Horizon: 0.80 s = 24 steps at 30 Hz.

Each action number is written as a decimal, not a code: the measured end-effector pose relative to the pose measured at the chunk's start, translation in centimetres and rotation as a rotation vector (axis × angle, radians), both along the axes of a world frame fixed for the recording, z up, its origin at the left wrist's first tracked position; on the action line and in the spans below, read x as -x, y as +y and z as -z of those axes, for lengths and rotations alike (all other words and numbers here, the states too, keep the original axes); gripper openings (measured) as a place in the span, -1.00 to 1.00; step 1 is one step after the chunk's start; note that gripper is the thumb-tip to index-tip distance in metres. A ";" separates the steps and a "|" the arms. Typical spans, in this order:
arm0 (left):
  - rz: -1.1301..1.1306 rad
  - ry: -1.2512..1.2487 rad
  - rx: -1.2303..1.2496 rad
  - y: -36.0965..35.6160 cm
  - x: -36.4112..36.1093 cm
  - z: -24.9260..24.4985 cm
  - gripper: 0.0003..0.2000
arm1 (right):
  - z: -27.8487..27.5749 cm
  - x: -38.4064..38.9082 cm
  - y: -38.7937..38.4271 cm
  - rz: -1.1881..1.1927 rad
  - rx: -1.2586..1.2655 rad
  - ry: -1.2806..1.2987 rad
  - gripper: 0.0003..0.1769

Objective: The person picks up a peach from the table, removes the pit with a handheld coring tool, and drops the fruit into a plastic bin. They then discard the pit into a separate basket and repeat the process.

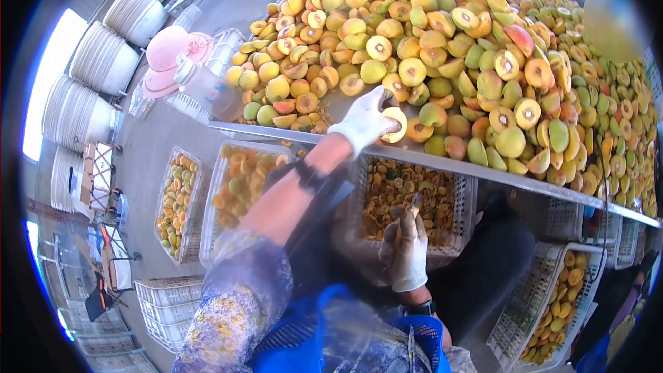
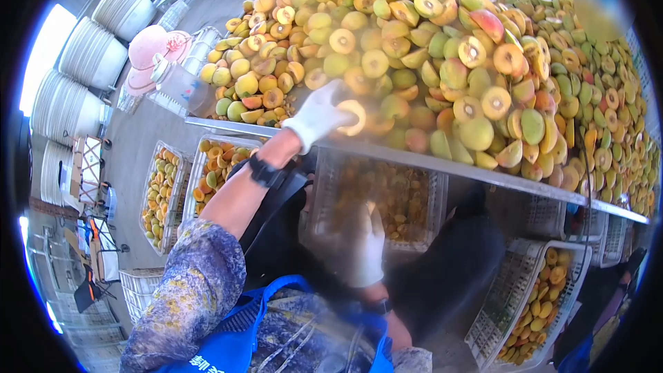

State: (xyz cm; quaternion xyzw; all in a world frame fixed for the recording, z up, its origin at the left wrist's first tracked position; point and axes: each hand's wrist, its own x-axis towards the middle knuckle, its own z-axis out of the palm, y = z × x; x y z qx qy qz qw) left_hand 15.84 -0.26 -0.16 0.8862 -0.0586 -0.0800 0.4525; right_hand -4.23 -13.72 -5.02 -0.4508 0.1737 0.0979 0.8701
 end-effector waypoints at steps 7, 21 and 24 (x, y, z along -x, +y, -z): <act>0.108 0.149 0.314 -1.0 11.3 -1.3 -0.77 | 2.9 -0.6 1.1 0.113 0.250 -0.257 -0.62; -0.134 -0.248 0.521 -1.7 14.3 4.2 -0.67 | 0.9 1.5 1.4 -0.018 0.695 -0.427 -0.58; -0.255 -0.019 0.704 -2.0 14.5 3.7 -0.63 | 0.2 0.9 1.5 -0.149 0.633 -0.144 -0.61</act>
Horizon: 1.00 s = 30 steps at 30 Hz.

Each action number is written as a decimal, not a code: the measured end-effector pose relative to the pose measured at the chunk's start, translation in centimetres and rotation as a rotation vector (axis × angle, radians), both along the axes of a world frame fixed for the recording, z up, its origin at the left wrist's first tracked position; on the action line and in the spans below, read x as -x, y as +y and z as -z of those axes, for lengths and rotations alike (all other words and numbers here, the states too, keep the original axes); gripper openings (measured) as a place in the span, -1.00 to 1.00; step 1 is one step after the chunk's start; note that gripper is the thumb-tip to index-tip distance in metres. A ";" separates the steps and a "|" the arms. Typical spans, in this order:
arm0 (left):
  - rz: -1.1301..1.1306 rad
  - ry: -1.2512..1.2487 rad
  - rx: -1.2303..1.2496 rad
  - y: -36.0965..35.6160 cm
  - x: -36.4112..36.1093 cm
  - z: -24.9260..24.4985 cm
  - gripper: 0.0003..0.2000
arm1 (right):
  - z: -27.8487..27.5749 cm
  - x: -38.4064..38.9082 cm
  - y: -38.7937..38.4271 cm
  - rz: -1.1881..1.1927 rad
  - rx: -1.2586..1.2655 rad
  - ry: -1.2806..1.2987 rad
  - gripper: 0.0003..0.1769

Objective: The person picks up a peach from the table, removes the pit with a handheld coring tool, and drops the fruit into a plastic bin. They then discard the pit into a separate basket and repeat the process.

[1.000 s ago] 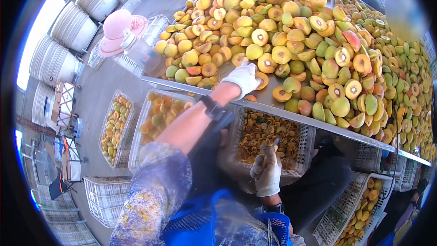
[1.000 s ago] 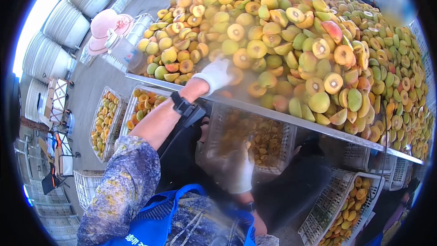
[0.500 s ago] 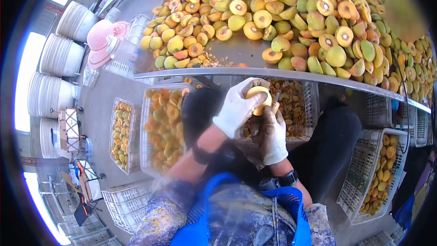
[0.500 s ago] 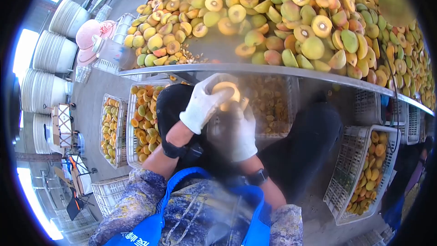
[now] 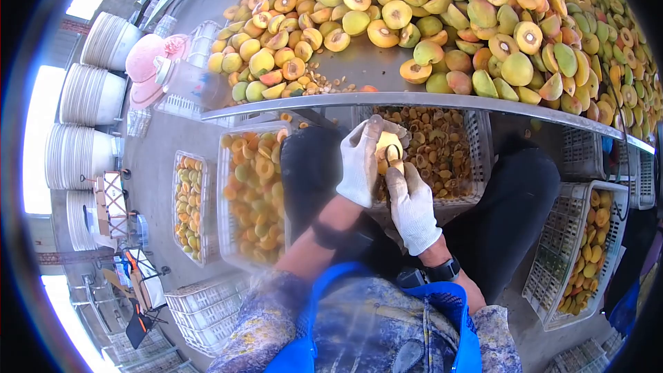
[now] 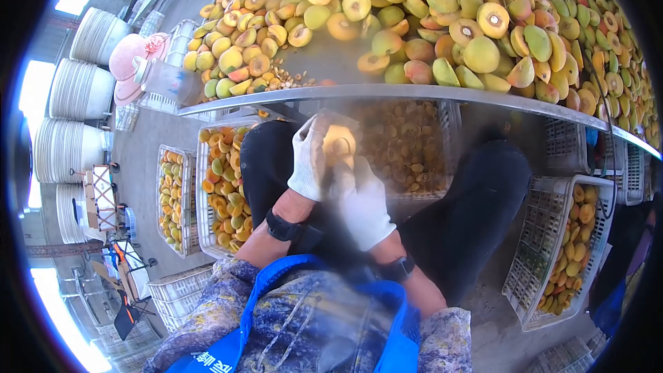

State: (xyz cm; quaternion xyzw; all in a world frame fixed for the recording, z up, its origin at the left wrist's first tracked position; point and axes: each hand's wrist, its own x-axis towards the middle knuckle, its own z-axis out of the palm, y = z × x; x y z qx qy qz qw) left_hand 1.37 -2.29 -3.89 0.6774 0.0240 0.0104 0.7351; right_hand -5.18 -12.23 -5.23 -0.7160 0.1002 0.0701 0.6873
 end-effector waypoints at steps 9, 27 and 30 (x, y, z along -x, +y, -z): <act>-0.122 0.184 0.206 -0.6 0.0 0.2 -0.65 | 1.2 0.2 1.0 0.002 0.083 -0.048 -0.64; -0.153 0.142 0.186 -0.6 0.7 0.0 -0.68 | 2.4 0.6 2.0 0.002 0.102 -0.143 -0.71; -0.150 0.147 0.194 -0.7 0.7 -0.3 -0.69 | 2.3 0.6 2.1 0.017 0.103 -0.161 -0.71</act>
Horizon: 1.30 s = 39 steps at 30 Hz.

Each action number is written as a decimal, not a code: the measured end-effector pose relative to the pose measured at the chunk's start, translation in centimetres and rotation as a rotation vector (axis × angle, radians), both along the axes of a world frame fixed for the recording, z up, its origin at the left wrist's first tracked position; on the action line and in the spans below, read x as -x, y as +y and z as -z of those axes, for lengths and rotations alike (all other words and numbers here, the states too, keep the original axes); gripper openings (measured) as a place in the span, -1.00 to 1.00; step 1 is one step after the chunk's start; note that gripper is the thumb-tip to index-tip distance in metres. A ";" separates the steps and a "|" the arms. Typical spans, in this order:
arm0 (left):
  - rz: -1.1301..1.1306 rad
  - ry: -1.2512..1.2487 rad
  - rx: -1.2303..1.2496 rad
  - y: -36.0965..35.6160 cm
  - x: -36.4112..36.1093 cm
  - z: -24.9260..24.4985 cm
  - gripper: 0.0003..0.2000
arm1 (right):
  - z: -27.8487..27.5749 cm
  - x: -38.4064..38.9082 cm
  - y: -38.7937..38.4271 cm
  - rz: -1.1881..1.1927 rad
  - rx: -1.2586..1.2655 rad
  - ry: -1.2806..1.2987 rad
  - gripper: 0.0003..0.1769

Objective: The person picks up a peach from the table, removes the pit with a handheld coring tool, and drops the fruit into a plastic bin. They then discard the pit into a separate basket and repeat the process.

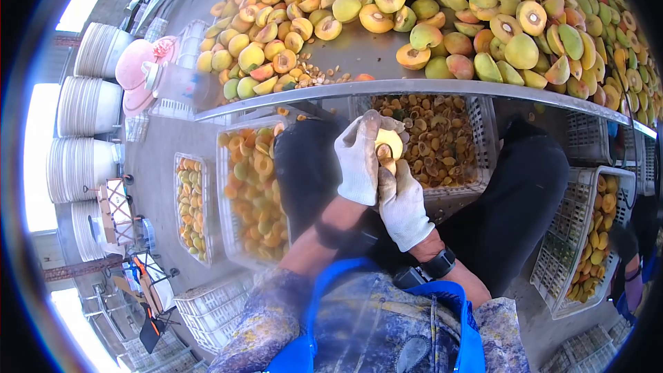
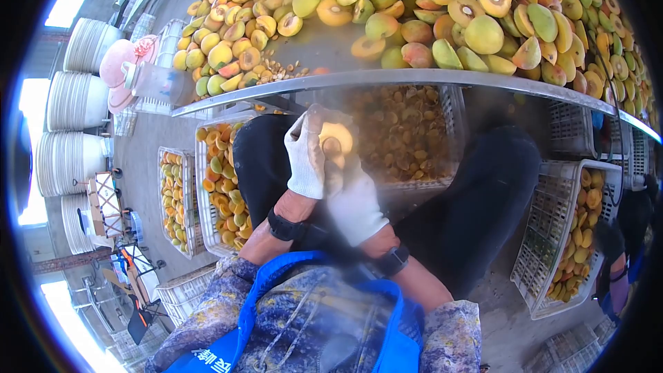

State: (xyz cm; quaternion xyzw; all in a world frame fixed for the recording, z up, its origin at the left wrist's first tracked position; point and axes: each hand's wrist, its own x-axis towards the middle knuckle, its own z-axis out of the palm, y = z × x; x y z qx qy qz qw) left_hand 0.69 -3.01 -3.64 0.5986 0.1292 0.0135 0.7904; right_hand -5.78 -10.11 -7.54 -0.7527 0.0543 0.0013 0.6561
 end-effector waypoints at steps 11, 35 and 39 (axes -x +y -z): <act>0.010 -0.034 -0.025 0.3 0.0 0.2 -0.68 | 0.7 -0.2 -0.1 -0.037 0.045 0.002 -0.65; 0.134 0.083 -0.066 0.8 -0.2 -0.4 -0.73 | -2.3 0.2 -3.0 -0.301 -0.590 0.609 -0.53; 0.162 0.003 -0.068 0.9 0.1 -0.2 -0.76 | -3.3 0.3 -3.3 -0.342 -0.837 0.745 -0.55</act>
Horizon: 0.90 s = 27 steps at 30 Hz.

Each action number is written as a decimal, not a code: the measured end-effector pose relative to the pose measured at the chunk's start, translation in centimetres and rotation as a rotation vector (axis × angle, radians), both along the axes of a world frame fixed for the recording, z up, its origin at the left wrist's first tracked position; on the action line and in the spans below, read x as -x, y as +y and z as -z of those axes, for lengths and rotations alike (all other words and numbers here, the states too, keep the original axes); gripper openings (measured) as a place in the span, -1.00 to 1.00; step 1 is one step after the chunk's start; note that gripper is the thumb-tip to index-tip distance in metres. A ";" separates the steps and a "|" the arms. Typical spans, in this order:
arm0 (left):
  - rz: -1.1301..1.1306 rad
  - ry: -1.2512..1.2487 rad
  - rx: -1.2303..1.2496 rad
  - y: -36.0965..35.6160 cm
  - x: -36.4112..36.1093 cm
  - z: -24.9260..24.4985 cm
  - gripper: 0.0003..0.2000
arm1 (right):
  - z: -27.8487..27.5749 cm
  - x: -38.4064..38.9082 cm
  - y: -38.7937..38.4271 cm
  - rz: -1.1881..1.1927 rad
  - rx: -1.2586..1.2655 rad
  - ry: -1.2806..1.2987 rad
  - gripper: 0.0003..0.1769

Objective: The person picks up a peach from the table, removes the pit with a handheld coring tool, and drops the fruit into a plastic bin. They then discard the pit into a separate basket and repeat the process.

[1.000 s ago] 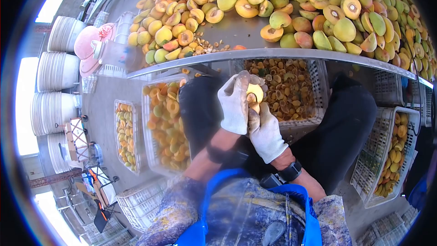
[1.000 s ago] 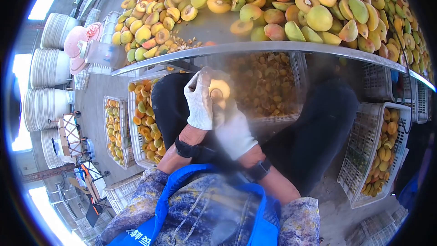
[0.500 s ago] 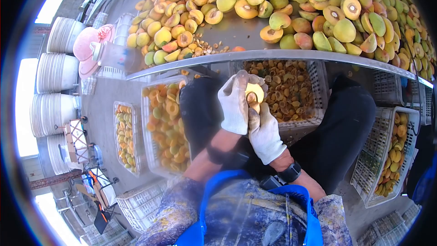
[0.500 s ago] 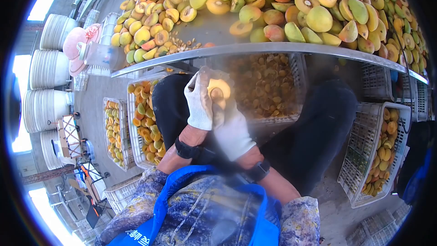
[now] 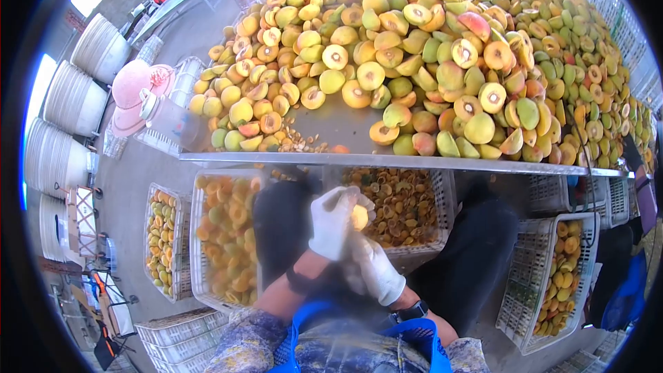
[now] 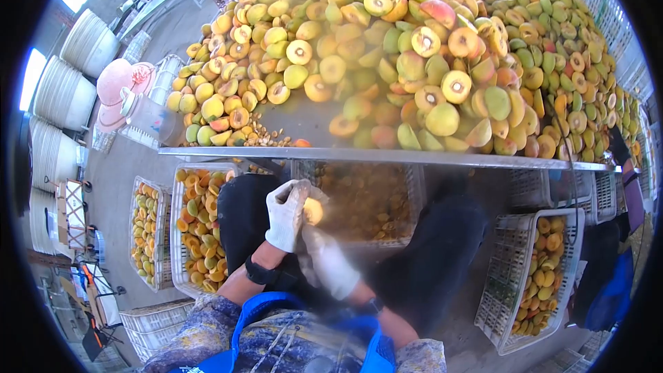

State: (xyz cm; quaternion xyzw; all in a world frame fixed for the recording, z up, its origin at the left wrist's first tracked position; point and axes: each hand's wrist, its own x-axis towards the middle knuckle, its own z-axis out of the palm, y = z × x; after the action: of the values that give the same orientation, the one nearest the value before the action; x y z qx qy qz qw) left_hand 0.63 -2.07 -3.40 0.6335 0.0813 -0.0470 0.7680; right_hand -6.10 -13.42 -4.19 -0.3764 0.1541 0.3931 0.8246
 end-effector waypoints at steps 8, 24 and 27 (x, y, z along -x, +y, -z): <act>0.201 0.005 -0.011 1.2 -0.6 -1.7 -0.71 | 0.7 -1.1 -0.6 -0.138 -0.657 0.226 -0.50; 0.035 -0.221 -1.428 17.4 -2.4 -11.9 -0.85 | 2.9 -0.5 0.3 0.162 -0.423 0.290 -0.54; 0.379 -0.688 -1.228 4.3 -6.5 -11.9 -0.66 | 2.7 -0.6 0.9 0.227 -0.215 0.357 -0.54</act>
State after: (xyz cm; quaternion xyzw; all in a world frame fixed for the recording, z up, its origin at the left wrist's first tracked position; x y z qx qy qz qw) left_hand 7.10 2.21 8.52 0.9323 -0.2643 0.0768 0.2346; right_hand -5.54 -12.47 -6.91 -0.1910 0.2962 0.3723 0.8586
